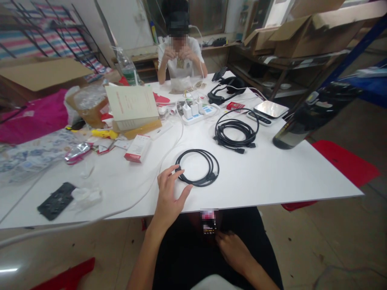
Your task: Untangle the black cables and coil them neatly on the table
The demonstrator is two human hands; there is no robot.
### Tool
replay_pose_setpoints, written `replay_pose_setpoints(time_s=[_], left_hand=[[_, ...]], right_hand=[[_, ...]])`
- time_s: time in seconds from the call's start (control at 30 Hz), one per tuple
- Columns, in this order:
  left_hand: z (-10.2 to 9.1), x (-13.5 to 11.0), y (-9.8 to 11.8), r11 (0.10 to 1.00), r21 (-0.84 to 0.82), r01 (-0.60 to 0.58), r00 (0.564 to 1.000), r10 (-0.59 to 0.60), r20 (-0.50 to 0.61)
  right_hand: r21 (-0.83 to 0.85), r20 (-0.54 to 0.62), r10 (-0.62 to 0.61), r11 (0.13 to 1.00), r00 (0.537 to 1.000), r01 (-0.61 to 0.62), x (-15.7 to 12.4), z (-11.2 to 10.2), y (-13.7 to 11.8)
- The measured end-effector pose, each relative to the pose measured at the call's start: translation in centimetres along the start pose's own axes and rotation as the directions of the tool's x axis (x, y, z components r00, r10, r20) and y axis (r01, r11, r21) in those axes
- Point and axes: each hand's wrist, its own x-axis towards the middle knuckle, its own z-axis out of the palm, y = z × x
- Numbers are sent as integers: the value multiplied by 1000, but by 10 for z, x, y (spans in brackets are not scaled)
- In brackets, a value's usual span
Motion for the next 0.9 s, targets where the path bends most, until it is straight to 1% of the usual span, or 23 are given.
replay_pose_setpoints(time_s=[0.07,0.17,0.47,0.6,0.73,0.9], left_hand=[[0,0,2,1000,9,-28,1000,28,9],[0,1,4,999,16,-35,999,35,20],[0,3,2,1000,-26,7,1000,-7,-1],[1,2,1,999,-31,18,1000,-18,-3],[0,1,0,999,-46,21,1000,-22,-14],[0,2,10,996,-86,-11,999,8,-38]], right_hand=[[-17,48,3,1000,999,-2,-3,5,-4],[-46,106,8,999,994,-3,-3,6,-8],[-56,144,-6,998,989,15,1,-1,-10],[-64,115,11,998,993,-4,0,-4,-10],[-24,69,22,1000,997,-20,1,-4,-10],[-29,28,40,999,999,-39,6,-1,-8]])
